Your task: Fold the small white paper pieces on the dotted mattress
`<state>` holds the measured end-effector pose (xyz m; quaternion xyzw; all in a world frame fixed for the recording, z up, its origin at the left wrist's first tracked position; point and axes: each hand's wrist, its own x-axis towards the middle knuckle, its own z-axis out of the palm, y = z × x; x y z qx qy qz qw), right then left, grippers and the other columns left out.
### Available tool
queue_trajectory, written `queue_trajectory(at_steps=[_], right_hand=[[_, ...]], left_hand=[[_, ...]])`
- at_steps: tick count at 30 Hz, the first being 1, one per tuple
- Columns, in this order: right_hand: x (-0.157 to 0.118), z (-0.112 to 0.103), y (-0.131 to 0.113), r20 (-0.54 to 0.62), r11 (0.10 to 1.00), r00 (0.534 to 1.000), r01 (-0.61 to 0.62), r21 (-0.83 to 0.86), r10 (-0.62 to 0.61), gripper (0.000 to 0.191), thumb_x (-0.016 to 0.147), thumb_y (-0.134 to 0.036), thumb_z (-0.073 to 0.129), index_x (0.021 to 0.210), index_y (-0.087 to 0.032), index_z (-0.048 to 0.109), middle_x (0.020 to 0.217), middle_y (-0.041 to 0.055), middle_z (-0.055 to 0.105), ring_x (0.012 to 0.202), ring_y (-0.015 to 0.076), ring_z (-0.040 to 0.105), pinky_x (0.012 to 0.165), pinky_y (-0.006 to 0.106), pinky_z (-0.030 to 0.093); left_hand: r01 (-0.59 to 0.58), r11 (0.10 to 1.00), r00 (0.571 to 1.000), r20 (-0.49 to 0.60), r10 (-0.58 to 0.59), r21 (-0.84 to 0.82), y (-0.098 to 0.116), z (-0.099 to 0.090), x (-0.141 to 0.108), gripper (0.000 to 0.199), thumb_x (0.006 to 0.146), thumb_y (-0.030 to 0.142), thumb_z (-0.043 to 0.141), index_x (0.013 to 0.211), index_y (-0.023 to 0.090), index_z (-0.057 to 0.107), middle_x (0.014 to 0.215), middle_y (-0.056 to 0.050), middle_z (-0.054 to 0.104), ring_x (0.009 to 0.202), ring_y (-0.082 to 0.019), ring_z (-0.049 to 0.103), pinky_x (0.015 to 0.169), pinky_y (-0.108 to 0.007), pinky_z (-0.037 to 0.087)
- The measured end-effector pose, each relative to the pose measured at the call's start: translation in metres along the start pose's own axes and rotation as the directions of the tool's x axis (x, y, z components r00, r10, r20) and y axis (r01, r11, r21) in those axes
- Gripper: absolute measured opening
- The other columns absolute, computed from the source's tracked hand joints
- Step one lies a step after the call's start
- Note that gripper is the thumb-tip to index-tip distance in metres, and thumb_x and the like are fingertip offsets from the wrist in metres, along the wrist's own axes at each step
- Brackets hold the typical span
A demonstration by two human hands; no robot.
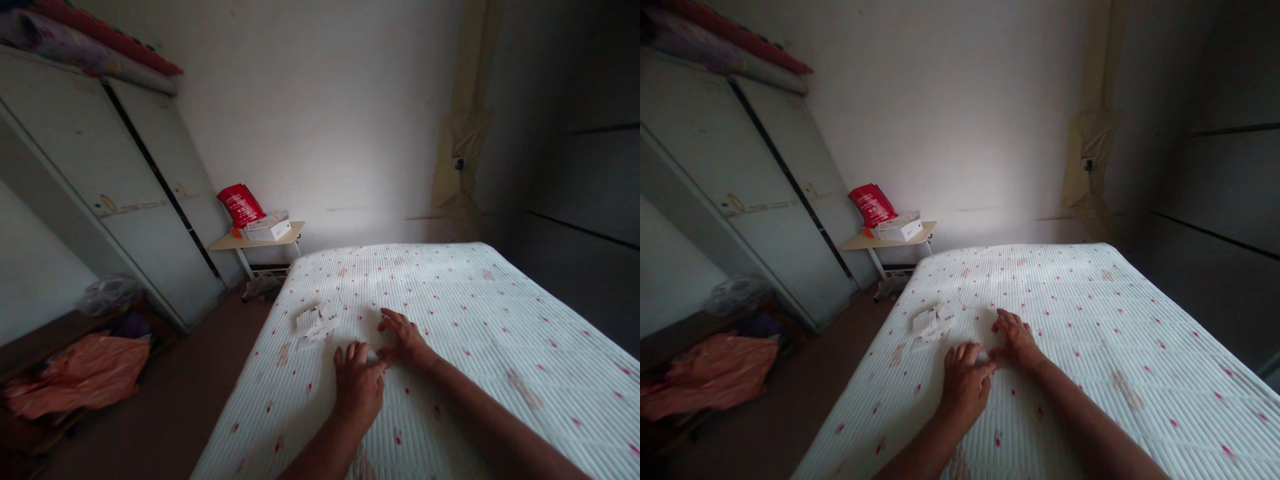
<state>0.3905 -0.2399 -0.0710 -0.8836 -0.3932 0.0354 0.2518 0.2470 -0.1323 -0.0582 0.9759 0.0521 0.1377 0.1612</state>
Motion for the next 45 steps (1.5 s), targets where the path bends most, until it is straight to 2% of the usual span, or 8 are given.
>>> queue_trajectory(at_steps=[16, 20, 26, 32, 34, 37, 40, 45], right_hand=[[0.006, -0.004, -0.002, 0.004, 0.998, 0.998, -0.064, 0.010, 0.064, 0.026, 0.067, -0.024, 0.065, 0.091, -0.021, 0.059, 0.135, 0.0108, 0.043, 0.122, 0.0266, 0.040, 0.089, 0.043, 0.038], [0.003, -0.010, -0.005, 0.047, 0.999, 0.998, -0.033, 0.040, 0.032, 0.038, 0.066, -0.030, 0.067, 0.101, -0.020, 0.058, 0.138, 0.0129, 0.039, 0.124, 0.0270, 0.038, 0.091, 0.043, 0.037], [0.001, -0.011, -0.011, 0.103, 0.998, 0.995, -0.006, -0.058, 0.012, 0.047, 0.059, -0.029, 0.070, 0.103, -0.021, 0.057, 0.141, 0.0127, 0.036, 0.125, 0.0306, 0.035, 0.092, 0.047, 0.034], [0.008, 0.004, 0.002, -0.013, 0.998, 0.999, -0.047, 0.029, 0.047, 0.032, 0.061, -0.026, 0.069, 0.090, -0.021, 0.059, 0.135, 0.0109, 0.044, 0.120, 0.0298, 0.041, 0.089, 0.047, 0.037], [0.010, 0.010, 0.012, -0.113, 0.987, 0.993, -0.025, 0.162, 0.044, 0.026, 0.064, -0.025, 0.065, 0.088, -0.022, 0.058, 0.127, 0.0088, 0.051, 0.116, 0.0267, 0.046, 0.091, 0.045, 0.037], [0.011, 0.014, 0.029, -0.235, 0.932, 0.959, -0.068, 0.355, 0.160, 0.020, 0.068, -0.025, 0.058, 0.087, -0.021, 0.057, 0.120, 0.0095, 0.054, 0.107, 0.0245, 0.054, 0.089, 0.043, 0.042], [0.006, 0.017, 0.038, -0.254, 0.930, 0.947, -0.099, 0.355, 0.198, 0.021, 0.065, -0.022, 0.059, 0.085, -0.018, 0.058, 0.122, 0.0135, 0.052, 0.108, 0.0266, 0.054, 0.091, 0.042, 0.042], [-0.008, 0.022, 0.029, -0.259, 0.981, 0.958, -0.074, 0.180, 0.120, 0.031, 0.063, -0.023, 0.064, 0.092, -0.016, 0.059, 0.127, 0.0149, 0.047, 0.117, 0.0282, 0.046, 0.096, 0.041, 0.038]], left_hand=[[-0.002, 1.000, 1.000, -0.014, 0.003, 0.008, 0.001, 0.000, -0.014, 0.033, 0.078, 0.016, 0.049, 0.103, 0.031, 0.064, 0.102, -0.006, 0.055, 0.102, -0.025, 0.042, 0.095, -0.045, 0.027], [-0.007, 0.999, 1.000, -0.013, 0.007, 0.033, 0.003, 0.000, -0.013, 0.032, 0.078, 0.017, 0.049, 0.104, 0.030, 0.064, 0.101, -0.006, 0.054, 0.103, -0.026, 0.040, 0.096, -0.045, 0.026], [-0.006, 0.998, 1.000, -0.017, 0.008, 0.069, 0.003, 0.001, -0.013, 0.030, 0.080, 0.018, 0.049, 0.102, 0.031, 0.064, 0.095, -0.005, 0.054, 0.098, -0.024, 0.042, 0.093, -0.043, 0.029], [0.000, 1.000, 0.999, -0.046, 0.001, 0.031, 0.000, 0.004, -0.010, 0.025, 0.077, 0.018, 0.052, 0.093, 0.030, 0.067, 0.090, -0.004, 0.055, 0.094, -0.022, 0.045, 0.087, -0.039, 0.031], [-0.003, 1.000, 0.999, -0.038, 0.002, -0.007, -0.004, 0.007, -0.003, 0.020, 0.076, 0.020, 0.054, 0.086, 0.029, 0.069, 0.088, -0.003, 0.056, 0.093, -0.021, 0.046, 0.082, -0.036, 0.032], [0.019, 0.997, 0.999, -0.033, -0.022, -0.073, -0.011, 0.011, 0.011, 0.014, 0.076, 0.022, 0.057, 0.074, 0.026, 0.070, 0.082, -0.002, 0.057, 0.090, -0.019, 0.048, 0.080, -0.033, 0.033], [0.010, 0.996, 0.999, -0.032, -0.013, -0.094, -0.015, 0.014, 0.022, 0.010, 0.074, 0.023, 0.060, 0.075, 0.025, 0.069, 0.081, -0.002, 0.059, 0.089, -0.018, 0.049, 0.080, -0.033, 0.032], [-0.027, 1.000, 0.999, -0.039, 0.027, -0.007, -0.011, 0.011, 0.021, 0.019, 0.075, 0.024, 0.059, 0.091, 0.031, 0.067, 0.087, -0.002, 0.058, 0.094, -0.020, 0.046, 0.082, -0.035, 0.031]])
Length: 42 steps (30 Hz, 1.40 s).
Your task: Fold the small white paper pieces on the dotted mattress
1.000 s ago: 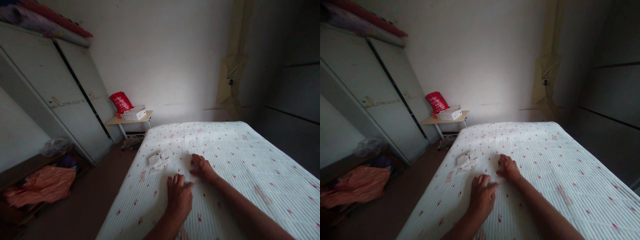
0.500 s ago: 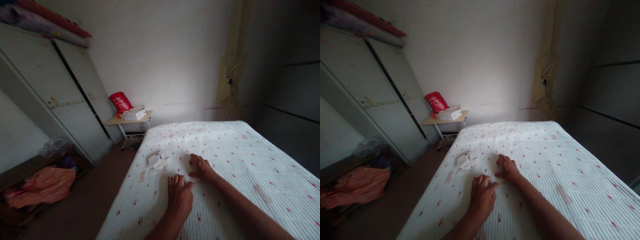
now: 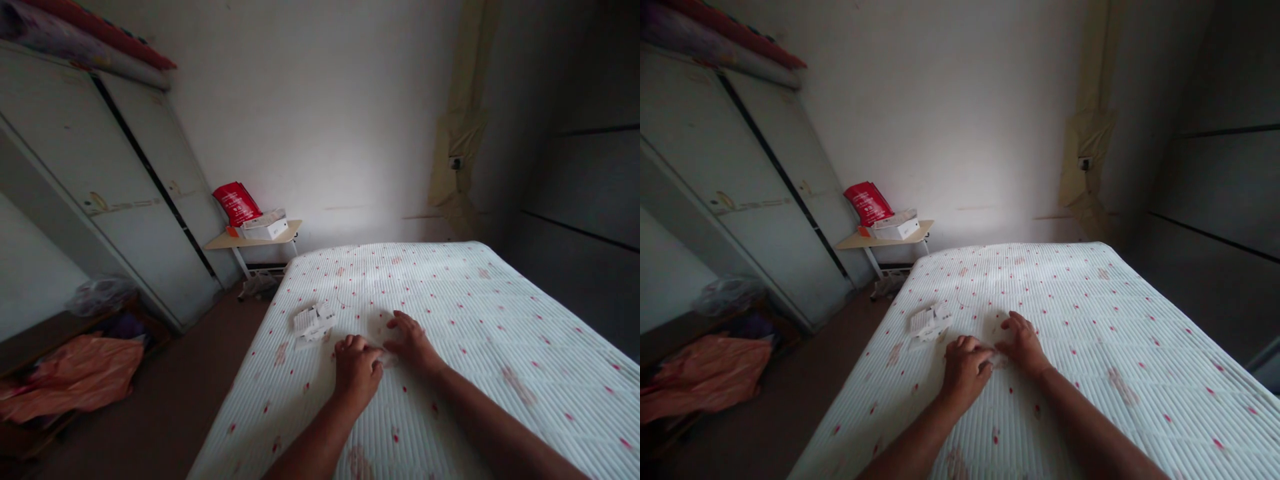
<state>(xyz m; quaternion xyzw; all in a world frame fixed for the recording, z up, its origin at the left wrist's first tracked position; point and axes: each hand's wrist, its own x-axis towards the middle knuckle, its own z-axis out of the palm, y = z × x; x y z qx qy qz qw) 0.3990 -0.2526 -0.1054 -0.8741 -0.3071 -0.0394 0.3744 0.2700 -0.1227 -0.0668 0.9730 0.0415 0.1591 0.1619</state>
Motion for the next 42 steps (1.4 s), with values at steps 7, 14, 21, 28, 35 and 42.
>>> queue_trajectory(at_steps=[7, 14, 21, 28, 35, 42], right_hand=[[-0.005, -0.003, -0.020, 0.065, 0.989, 0.998, -0.016, -0.150, 0.026, 0.035, 0.063, -0.014, 0.061, 0.098, -0.016, 0.059, 0.131, 0.0152, 0.044, 0.120, 0.0287, 0.042, 0.094, 0.040, 0.039], [-0.004, -0.007, 0.002, -0.003, 0.990, 1.000, -0.002, -0.143, 0.001, 0.039, 0.061, -0.006, 0.055, 0.098, -0.016, 0.058, 0.128, 0.0140, 0.047, 0.117, 0.0255, 0.046, 0.097, 0.040, 0.038], [-0.010, -0.001, -0.008, 0.045, 0.993, 0.998, -0.041, -0.115, 0.046, 0.042, 0.066, -0.021, 0.062, 0.107, -0.021, 0.056, 0.134, 0.0117, 0.042, 0.121, 0.0297, 0.041, 0.098, 0.049, 0.033], [-0.010, -0.007, 0.005, 0.042, 0.999, 0.999, 0.025, -0.043, -0.023, 0.050, 0.060, -0.008, 0.055, 0.109, -0.015, 0.055, 0.133, 0.0143, 0.043, 0.122, 0.0260, 0.041, 0.100, 0.043, 0.034], [-0.024, -0.021, -0.006, -0.002, 0.996, 0.997, 0.072, 0.044, -0.072, 0.024, 0.074, -0.021, 0.053, 0.097, -0.019, 0.060, 0.129, 0.0116, 0.048, 0.117, 0.0237, 0.047, 0.098, 0.041, 0.038], [-0.039, -0.015, -0.030, 0.089, 0.993, 0.996, 0.039, -0.111, -0.030, 0.029, 0.065, -0.020, 0.062, 0.094, -0.019, 0.062, 0.135, 0.0116, 0.043, 0.120, 0.0283, 0.042, 0.099, 0.044, 0.034]], left_hand=[[0.004, 0.996, 1.000, 0.001, -0.004, 0.085, 0.008, -0.003, -0.005, 0.022, 0.079, 0.026, 0.055, 0.098, 0.031, 0.066, 0.089, -0.004, 0.056, 0.095, -0.021, 0.044, 0.082, -0.038, 0.029], [0.008, 0.994, 1.000, -0.016, -0.006, 0.111, 0.006, -0.003, -0.005, 0.024, 0.078, 0.031, 0.057, 0.100, 0.035, 0.064, 0.094, -0.002, 0.054, 0.097, -0.022, 0.042, 0.084, -0.038, 0.029], [0.040, 0.992, 0.999, -0.008, -0.039, 0.116, 0.007, -0.003, -0.006, 0.027, 0.078, 0.031, 0.055, 0.103, 0.034, 0.063, 0.102, -0.003, 0.053, 0.101, -0.024, 0.041, 0.086, -0.040, 0.029], [0.044, 0.995, 0.999, 0.017, -0.046, 0.092, 0.008, -0.007, -0.006, 0.028, 0.078, 0.031, 0.054, 0.105, 0.034, 0.062, 0.102, -0.004, 0.053, 0.101, -0.024, 0.040, 0.086, -0.039, 0.029], [0.058, 0.994, 0.998, 0.032, -0.061, 0.088, 0.008, -0.006, -0.006, 0.028, 0.079, 0.030, 0.053, 0.105, 0.034, 0.062, 0.103, -0.004, 0.053, 0.102, -0.024, 0.040, 0.085, -0.038, 0.030], [0.042, 0.996, 0.999, 0.022, -0.044, 0.082, 0.004, -0.003, -0.008, 0.029, 0.081, 0.034, 0.052, 0.108, 0.033, 0.061, 0.111, -0.004, 0.052, 0.105, -0.023, 0.040, 0.089, -0.039, 0.030]])
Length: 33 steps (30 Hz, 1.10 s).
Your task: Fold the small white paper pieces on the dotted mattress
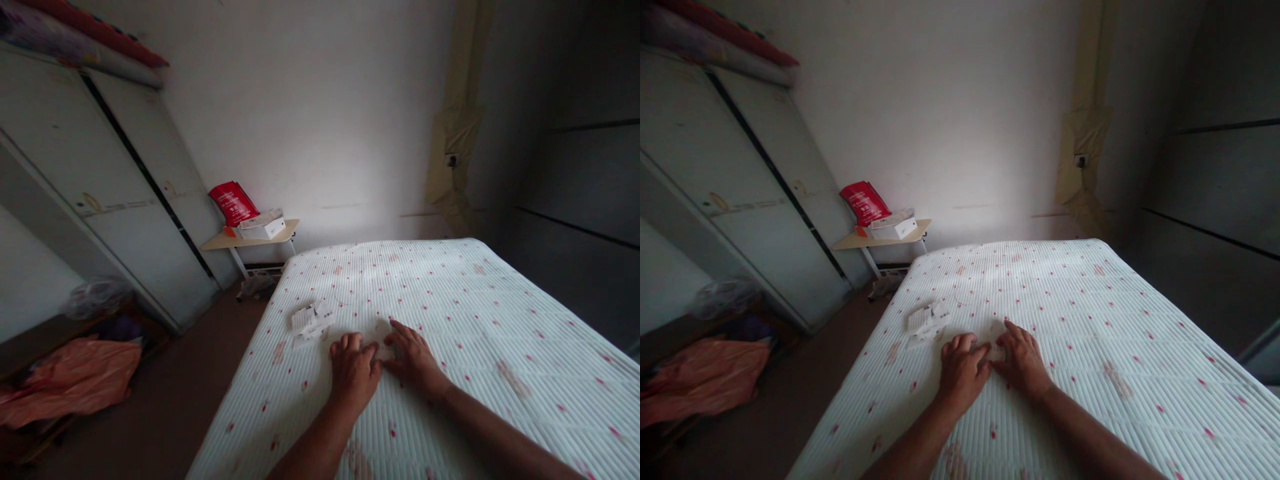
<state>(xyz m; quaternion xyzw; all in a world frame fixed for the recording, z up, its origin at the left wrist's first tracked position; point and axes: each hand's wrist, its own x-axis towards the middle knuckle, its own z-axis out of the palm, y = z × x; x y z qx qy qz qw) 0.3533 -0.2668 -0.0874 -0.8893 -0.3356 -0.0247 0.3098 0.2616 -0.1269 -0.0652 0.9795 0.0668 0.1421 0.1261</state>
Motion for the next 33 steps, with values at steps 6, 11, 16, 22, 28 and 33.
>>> queue_trajectory(at_steps=[6, 11, 16, 22, 28, 33], right_hand=[[0.002, 0.007, 0.021, -0.030, 0.999, 0.999, -0.012, 0.050, 0.013, 0.037, 0.059, -0.006, 0.052, 0.093, -0.018, 0.060, 0.131, 0.0121, 0.046, 0.121, 0.0248, 0.043, 0.099, 0.039, 0.036], [0.001, 0.009, 0.020, -0.092, 0.997, 0.995, -0.024, 0.074, 0.031, 0.035, 0.060, -0.009, 0.055, 0.094, -0.017, 0.059, 0.127, 0.0144, 0.049, 0.118, 0.0273, 0.046, 0.098, 0.041, 0.038], [0.001, 0.009, 0.015, -0.105, 0.994, 0.992, -0.054, 0.091, 0.064, 0.039, 0.063, -0.017, 0.058, 0.102, -0.018, 0.056, 0.132, 0.0136, 0.046, 0.119, 0.0279, 0.045, 0.099, 0.043, 0.037], [-0.001, 0.012, 0.014, -0.146, 0.997, 0.988, -0.048, 0.061, 0.056, 0.043, 0.064, -0.023, 0.061, 0.106, -0.019, 0.054, 0.132, 0.0145, 0.045, 0.117, 0.0302, 0.046, 0.097, 0.046, 0.037], [-0.001, 0.013, 0.028, -0.120, 0.997, 0.992, 0.043, 0.059, -0.036, 0.051, 0.060, -0.010, 0.053, 0.111, -0.019, 0.051, 0.131, 0.0134, 0.046, 0.120, 0.0262, 0.044, 0.100, 0.045, 0.036], [0.000, 0.002, 0.029, -0.106, 0.993, 0.993, 0.060, 0.102, -0.049, 0.049, 0.061, -0.008, 0.048, 0.109, -0.018, 0.055, 0.128, 0.0122, 0.050, 0.119, 0.0247, 0.046, 0.103, 0.045, 0.033]], left_hand=[[0.027, 0.999, 1.000, -0.012, -0.028, -0.038, 0.000, 0.002, 0.001, 0.029, 0.079, 0.038, 0.055, 0.107, 0.034, 0.062, 0.109, -0.003, 0.052, 0.103, -0.024, 0.041, 0.088, -0.039, 0.031], [0.035, 0.998, 0.999, -0.012, -0.035, -0.046, 0.001, 0.002, 0.001, 0.030, 0.077, 0.037, 0.057, 0.106, 0.033, 0.062, 0.108, -0.004, 0.053, 0.104, -0.024, 0.042, 0.089, -0.040, 0.030], [0.035, 0.999, 0.999, -0.002, -0.035, -0.025, 0.001, 0.001, 0.001, 0.031, 0.077, 0.036, 0.058, 0.108, 0.033, 0.061, 0.111, -0.004, 0.052, 0.106, -0.024, 0.042, 0.090, -0.040, 0.030], [0.054, 0.998, 0.999, 0.006, -0.054, -0.028, 0.003, 0.001, 0.002, 0.032, 0.075, 0.035, 0.059, 0.107, 0.033, 0.062, 0.109, -0.004, 0.053, 0.106, -0.024, 0.042, 0.088, -0.039, 0.030], [0.054, 0.998, 0.998, -0.006, -0.055, -0.045, 0.002, 0.001, 0.002, 0.031, 0.075, 0.035, 0.059, 0.106, 0.034, 0.062, 0.107, -0.003, 0.054, 0.104, -0.024, 0.043, 0.088, -0.039, 0.030], [0.068, 0.997, 0.998, 0.001, -0.068, -0.033, 0.001, 0.002, 0.003, 0.033, 0.074, 0.035, 0.060, 0.107, 0.031, 0.060, 0.108, -0.004, 0.054, 0.104, -0.024, 0.043, 0.088, -0.039, 0.031]])
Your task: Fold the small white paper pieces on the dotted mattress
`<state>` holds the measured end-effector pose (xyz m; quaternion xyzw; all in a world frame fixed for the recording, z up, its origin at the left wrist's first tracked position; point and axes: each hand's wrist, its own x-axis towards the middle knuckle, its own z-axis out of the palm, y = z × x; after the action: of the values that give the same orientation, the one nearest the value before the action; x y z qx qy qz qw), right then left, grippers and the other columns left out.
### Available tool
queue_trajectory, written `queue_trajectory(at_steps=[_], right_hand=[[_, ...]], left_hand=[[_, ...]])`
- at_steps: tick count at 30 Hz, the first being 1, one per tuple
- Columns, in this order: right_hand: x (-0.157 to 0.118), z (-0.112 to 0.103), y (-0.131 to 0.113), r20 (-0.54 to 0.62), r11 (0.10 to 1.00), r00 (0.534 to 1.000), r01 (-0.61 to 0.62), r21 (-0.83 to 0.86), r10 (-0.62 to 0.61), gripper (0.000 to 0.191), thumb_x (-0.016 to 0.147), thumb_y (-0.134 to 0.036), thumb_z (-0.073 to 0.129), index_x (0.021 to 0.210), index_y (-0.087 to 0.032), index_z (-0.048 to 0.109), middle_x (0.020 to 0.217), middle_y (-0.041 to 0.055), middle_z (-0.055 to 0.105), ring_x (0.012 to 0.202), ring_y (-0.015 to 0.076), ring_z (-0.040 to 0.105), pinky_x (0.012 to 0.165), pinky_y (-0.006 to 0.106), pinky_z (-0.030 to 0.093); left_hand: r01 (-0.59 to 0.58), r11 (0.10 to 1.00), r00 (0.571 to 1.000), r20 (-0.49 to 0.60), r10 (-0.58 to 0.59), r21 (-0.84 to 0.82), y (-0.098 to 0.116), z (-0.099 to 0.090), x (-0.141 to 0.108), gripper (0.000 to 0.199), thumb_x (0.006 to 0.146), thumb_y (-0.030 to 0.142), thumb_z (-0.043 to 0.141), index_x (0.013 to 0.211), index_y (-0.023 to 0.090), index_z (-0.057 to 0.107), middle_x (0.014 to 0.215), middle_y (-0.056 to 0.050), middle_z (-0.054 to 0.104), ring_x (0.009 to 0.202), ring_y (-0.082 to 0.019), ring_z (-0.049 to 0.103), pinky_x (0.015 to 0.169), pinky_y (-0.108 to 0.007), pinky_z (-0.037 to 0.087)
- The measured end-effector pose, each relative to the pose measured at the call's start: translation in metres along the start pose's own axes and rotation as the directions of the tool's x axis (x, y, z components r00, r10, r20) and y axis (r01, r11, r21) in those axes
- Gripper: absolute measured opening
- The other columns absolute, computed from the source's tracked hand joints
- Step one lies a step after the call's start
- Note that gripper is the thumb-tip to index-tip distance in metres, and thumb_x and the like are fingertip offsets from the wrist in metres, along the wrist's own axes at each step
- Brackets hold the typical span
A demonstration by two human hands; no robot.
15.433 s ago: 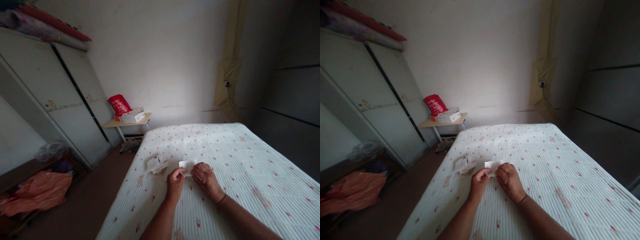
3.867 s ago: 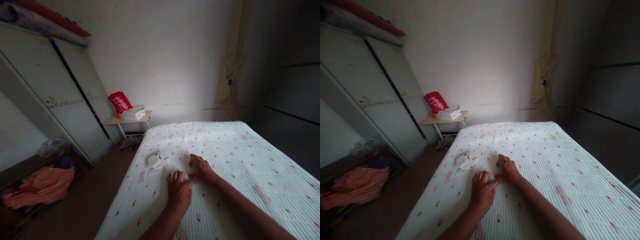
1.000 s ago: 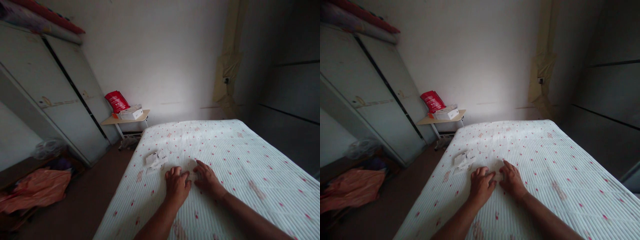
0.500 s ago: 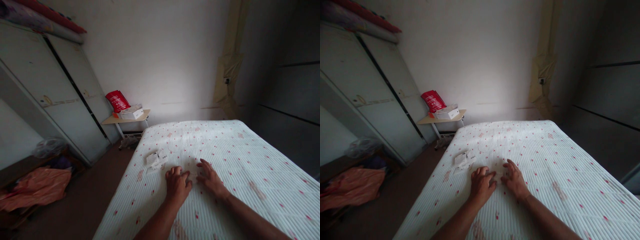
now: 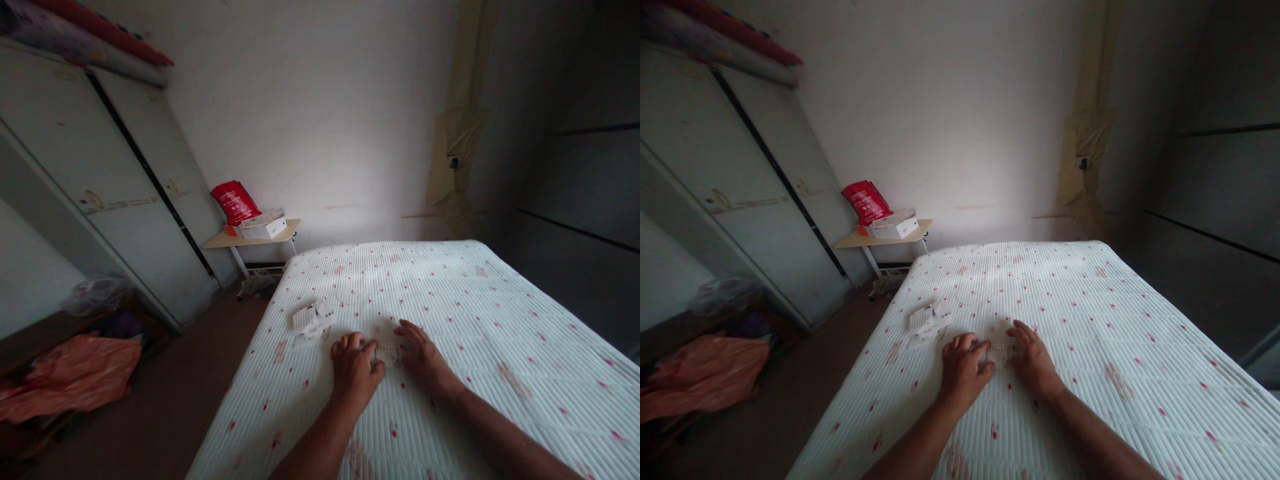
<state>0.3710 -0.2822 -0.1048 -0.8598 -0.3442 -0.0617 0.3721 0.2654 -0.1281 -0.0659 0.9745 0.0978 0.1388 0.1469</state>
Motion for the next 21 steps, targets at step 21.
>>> queue_trajectory(at_steps=[21], right_hand=[[0.003, -0.010, -0.028, 0.118, 0.993, 0.993, -0.010, -0.117, 0.024, 0.027, 0.065, -0.015, 0.056, 0.091, -0.019, 0.063, 0.121, 0.0106, 0.056, 0.112, 0.0261, 0.050, 0.092, 0.041, 0.040]], left_hand=[[-0.068, 0.992, 0.993, -0.105, 0.057, -0.106, -0.003, 0.005, -0.003, 0.011, 0.070, 0.024, 0.065, 0.081, 0.026, 0.065, 0.094, -0.001, 0.059, 0.097, -0.020, 0.049, 0.089, -0.038, 0.031]])
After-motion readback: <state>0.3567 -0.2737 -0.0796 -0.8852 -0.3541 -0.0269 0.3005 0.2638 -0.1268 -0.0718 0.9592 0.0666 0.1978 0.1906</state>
